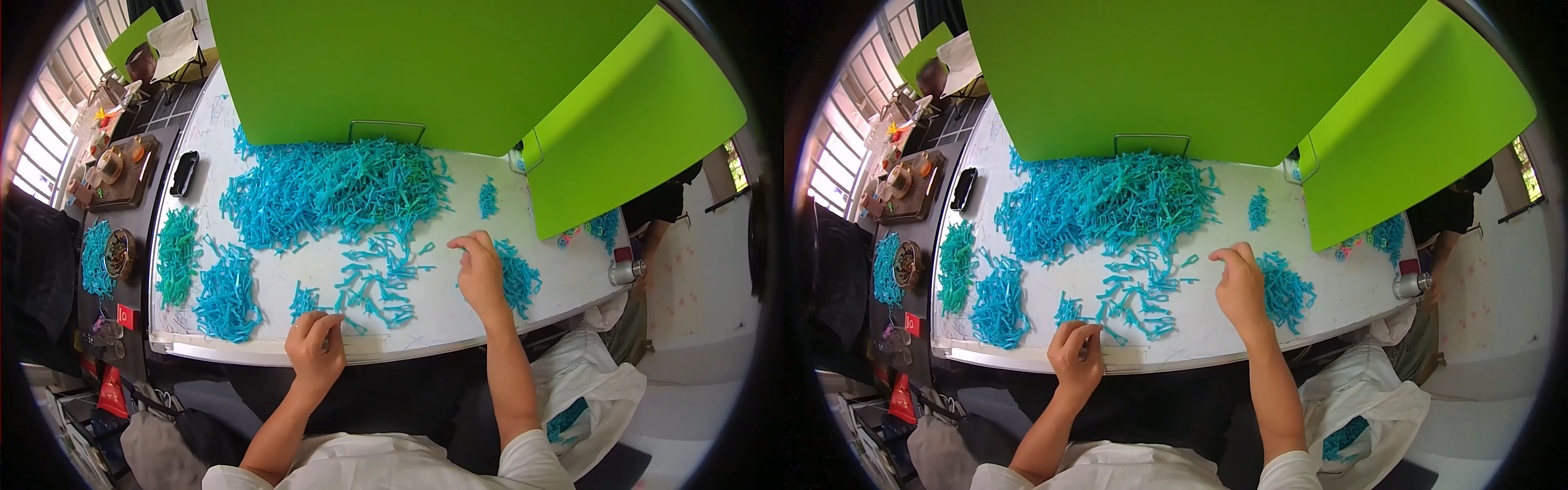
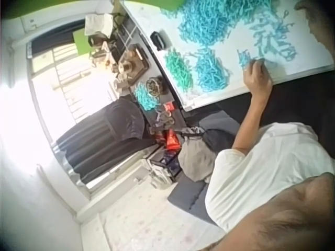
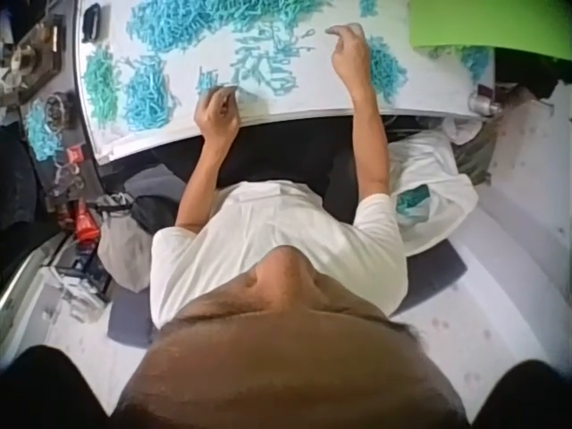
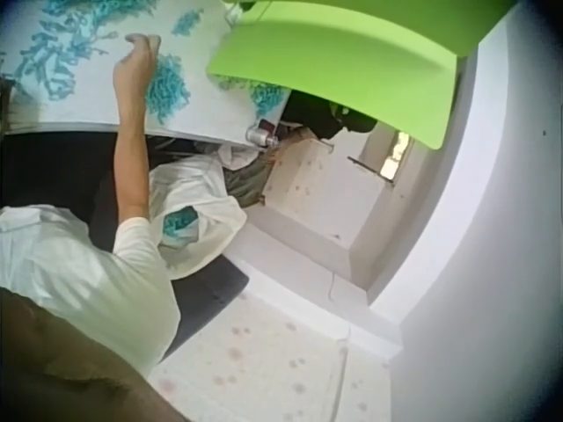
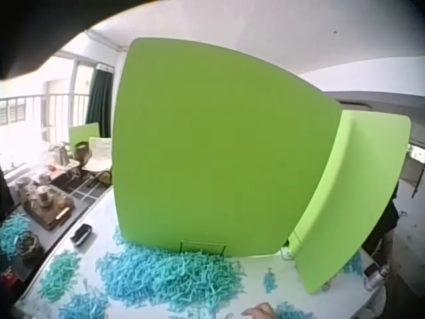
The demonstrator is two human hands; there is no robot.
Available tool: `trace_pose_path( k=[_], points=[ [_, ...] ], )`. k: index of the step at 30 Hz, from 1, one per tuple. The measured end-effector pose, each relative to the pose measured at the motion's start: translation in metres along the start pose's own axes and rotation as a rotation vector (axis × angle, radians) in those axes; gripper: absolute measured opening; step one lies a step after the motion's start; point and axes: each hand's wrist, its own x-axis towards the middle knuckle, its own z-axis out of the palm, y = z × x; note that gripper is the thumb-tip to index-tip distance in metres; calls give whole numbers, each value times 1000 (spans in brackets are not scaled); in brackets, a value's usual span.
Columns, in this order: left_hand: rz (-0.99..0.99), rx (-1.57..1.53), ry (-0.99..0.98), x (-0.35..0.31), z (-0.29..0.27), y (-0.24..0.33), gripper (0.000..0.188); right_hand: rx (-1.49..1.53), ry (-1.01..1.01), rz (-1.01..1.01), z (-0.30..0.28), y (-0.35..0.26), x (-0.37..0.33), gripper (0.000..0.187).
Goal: Sorting small blue plastic pieces from shredded material on a workstation.
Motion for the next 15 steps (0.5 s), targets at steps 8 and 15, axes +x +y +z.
trace_pose_path(
  k=[8,15],
  points=[
    [-5,-1,21,-1,1,1,18,-205,-120,-209,23,1,19,22],
    [-30,-51,26,0,-5,6,18,292,-167,161,13,-32,-9,15]
  ],
)
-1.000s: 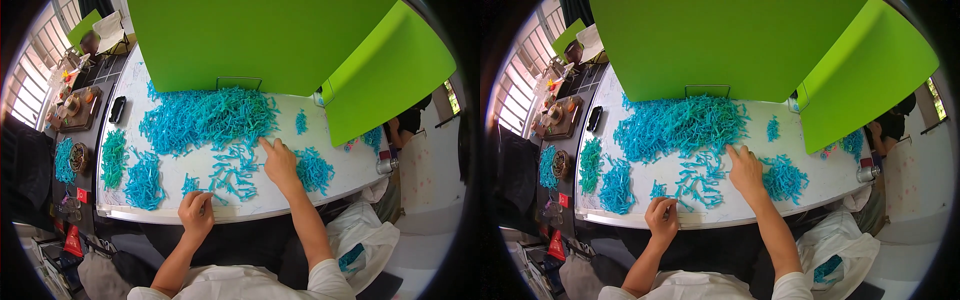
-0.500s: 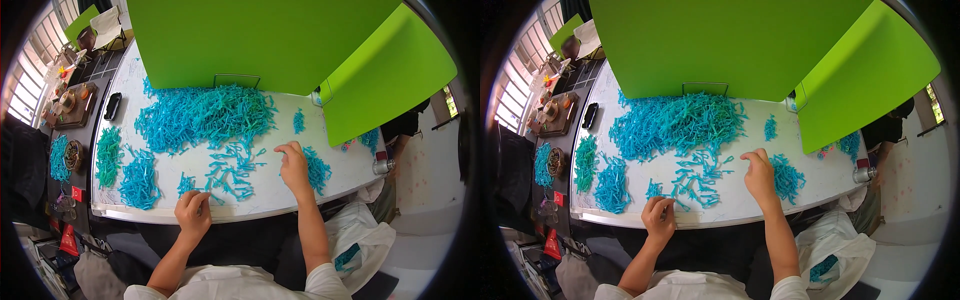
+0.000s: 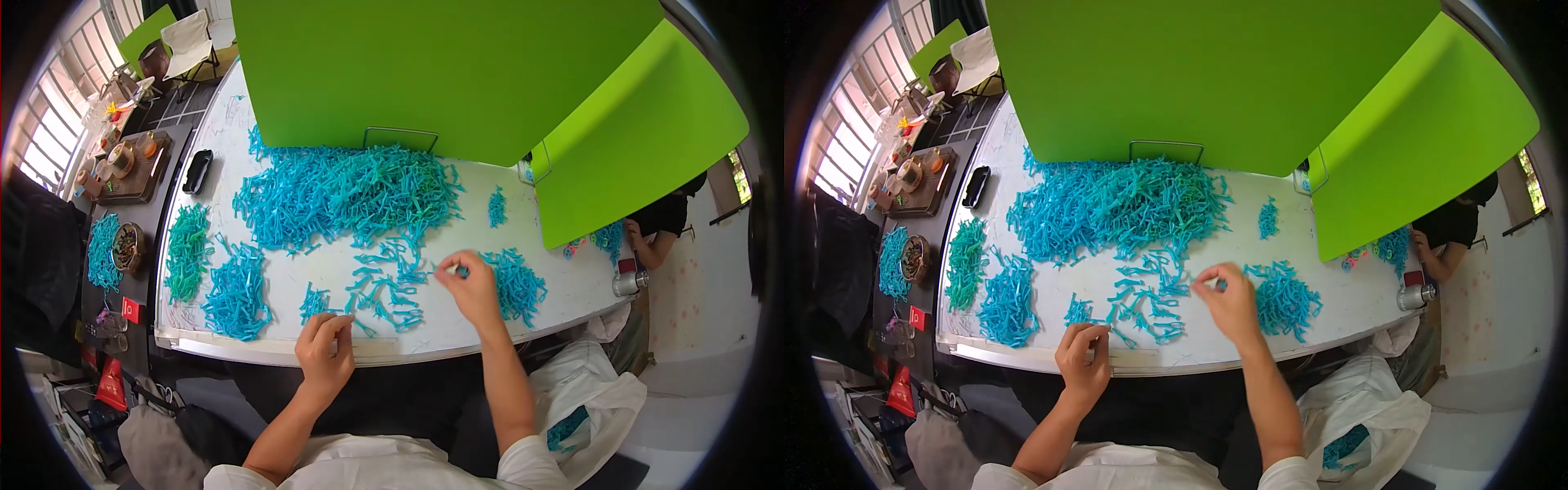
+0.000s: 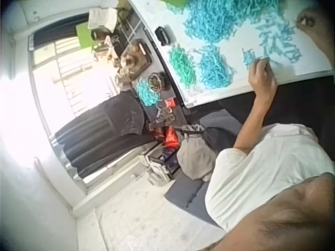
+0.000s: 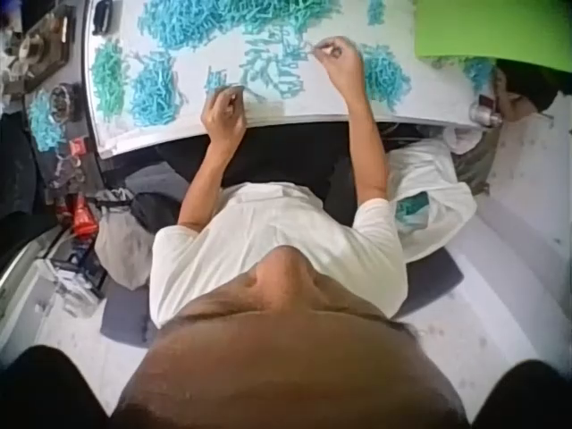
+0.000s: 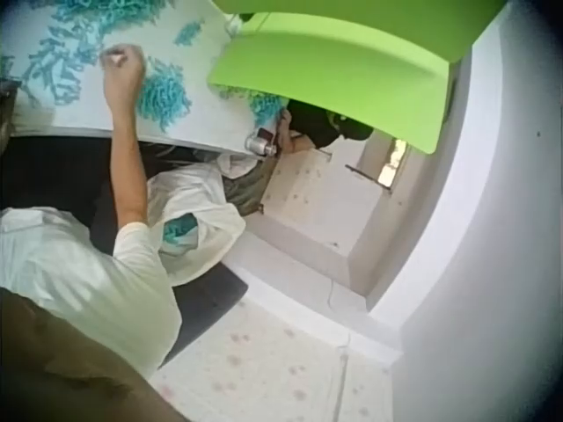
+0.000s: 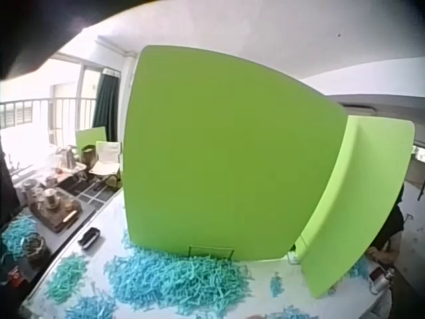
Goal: Sorting small blue plastic pieces from shredded material on a workstation.
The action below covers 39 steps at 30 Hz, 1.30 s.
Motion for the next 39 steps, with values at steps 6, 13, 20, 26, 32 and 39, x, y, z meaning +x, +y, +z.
trace_pose_path(
  k=[6,13,20,26,32,39],
  points=[
    [-547,-688,-237,-12,11,27,17,706,-144,162,68,-53,-92,7],
    [-703,-954,-98,-8,1,16,14,896,-152,314,68,-58,-103,44],
    [-400,-395,-251,-11,-2,19,13,1108,-75,476,59,-46,-104,37],
    [-309,-294,-182,-14,1,25,14,1015,20,453,69,-41,-114,17],
    [-265,-284,-156,-11,4,29,13,1086,35,462,73,-44,-115,14],
    [-243,-265,-139,-11,3,29,13,1015,55,460,72,-48,-115,14]
  ],
)
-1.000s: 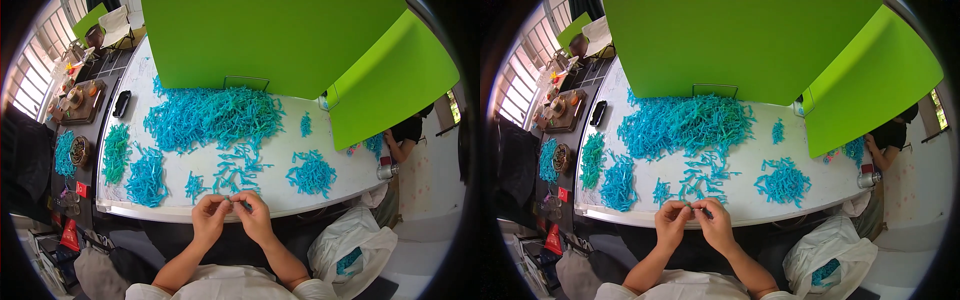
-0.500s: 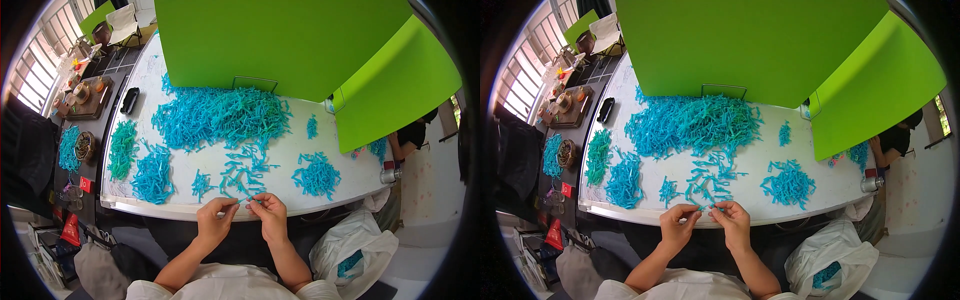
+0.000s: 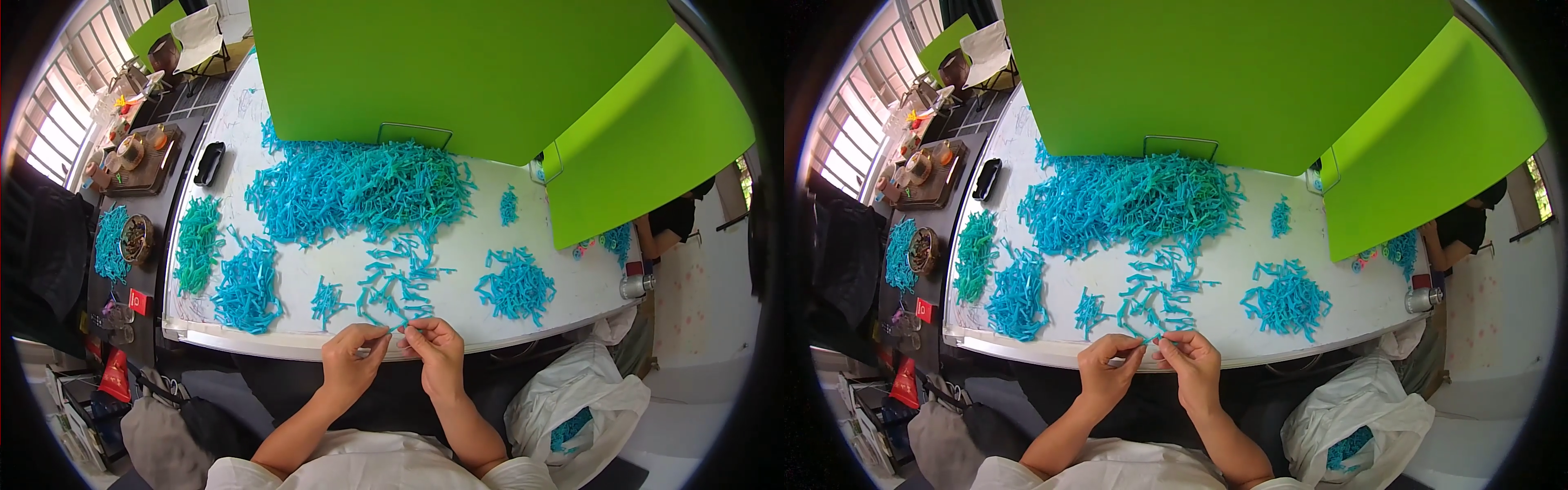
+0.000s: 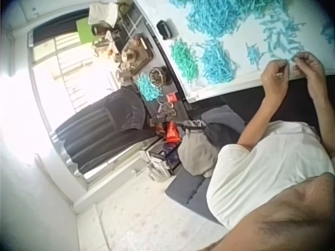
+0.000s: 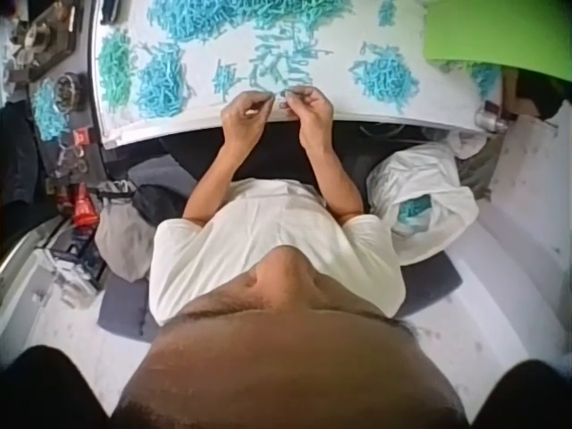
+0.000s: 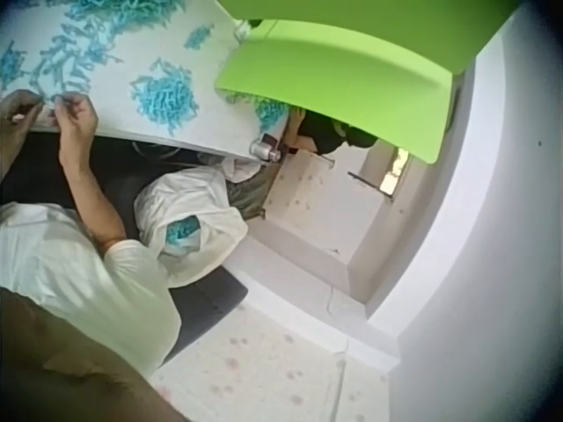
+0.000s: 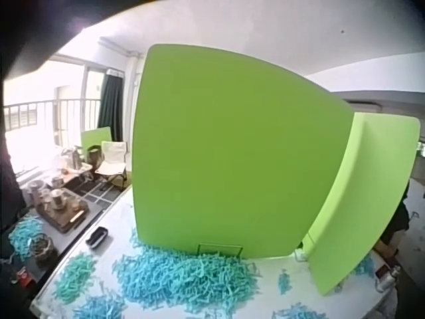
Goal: Sorting small blue plastic pieces from shredded material on a workstation.
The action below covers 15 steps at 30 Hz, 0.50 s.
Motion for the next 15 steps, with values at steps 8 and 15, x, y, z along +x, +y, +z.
trace_pose_path(
  k=[8,15],
  points=[
    [-99,-114,-30,-8,1,-3,10,-147,36,-149,4,18,-20,14],
    [-154,-331,-155,2,-1,-14,23,-116,-42,-113,-7,10,-13,20]
  ],
)
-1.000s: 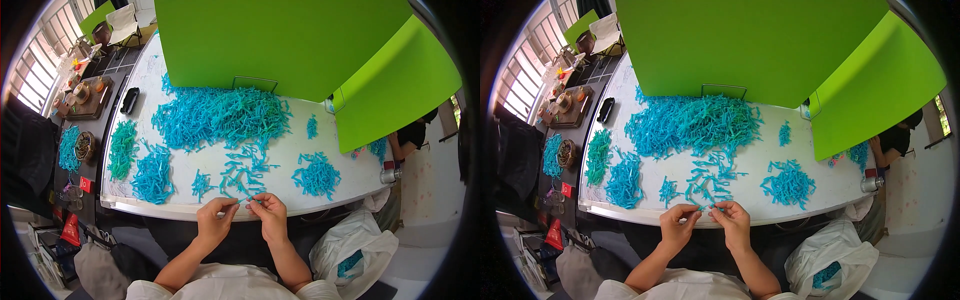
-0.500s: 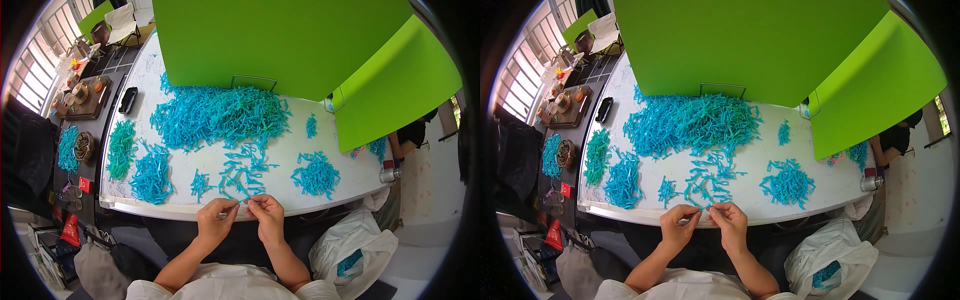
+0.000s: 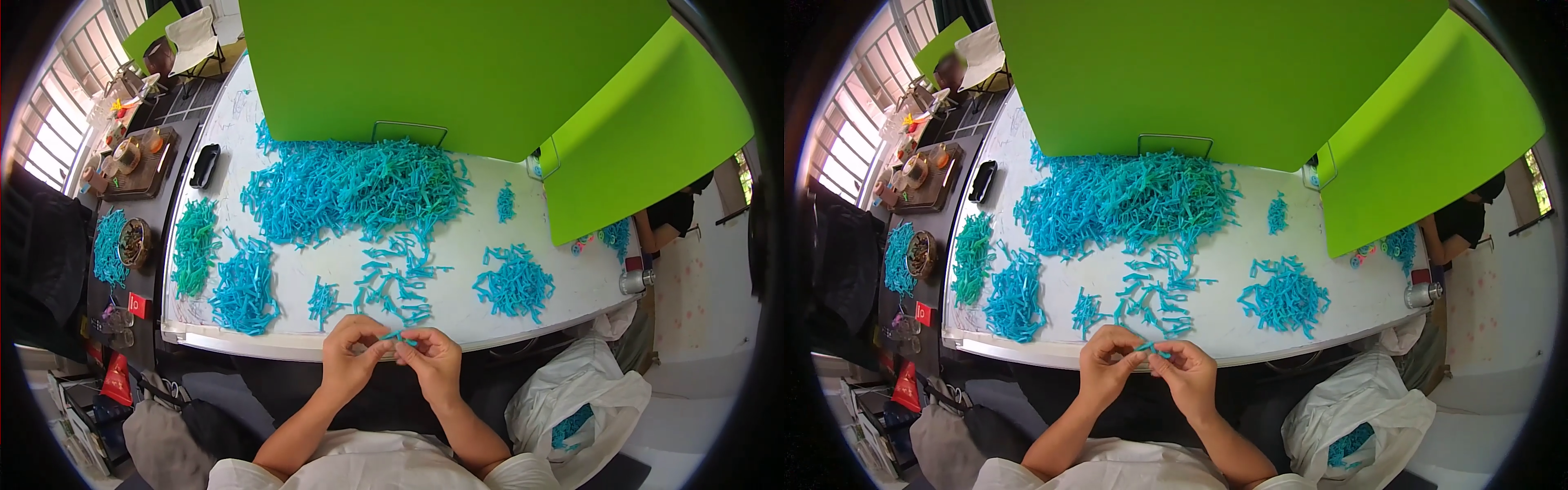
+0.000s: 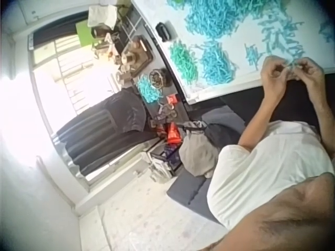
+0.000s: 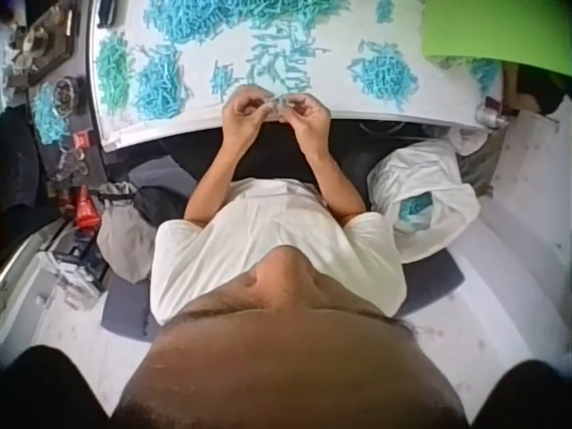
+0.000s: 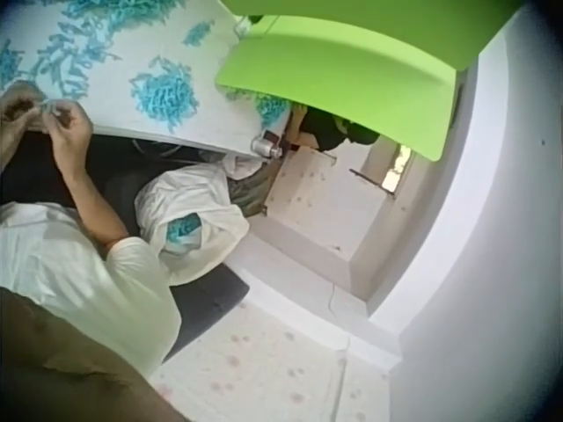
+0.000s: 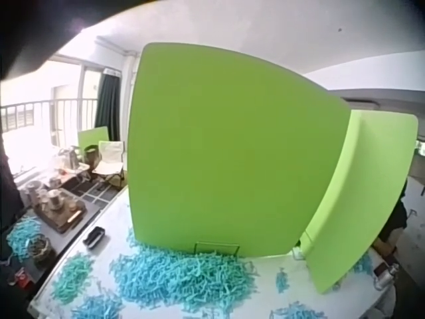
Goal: Sorting small blue plastic pieces from shredded material on a workstation.
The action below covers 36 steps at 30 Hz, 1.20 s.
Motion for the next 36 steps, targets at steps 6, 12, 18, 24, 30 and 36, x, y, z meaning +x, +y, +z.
trace_pose_path(
  k=[6,12,18,24,30,36],
  points=[
    [86,154,158,-2,-16,8,31,-186,251,-171,-27,-1,14,27],
    [227,278,263,4,-40,5,20,-239,356,-156,-78,2,17,32],
    [267,361,332,10,-56,3,19,-1453,674,-816,-92,-35,16,32],
    [319,414,370,15,-63,0,17,-930,671,-528,-90,-24,9,29],
    [322,434,358,14,-61,-5,16,-830,543,-478,-74,-11,16,22],
    [325,448,377,13,-59,-3,16,-1253,639,-616,-74,-9,36,23]
  ],
)
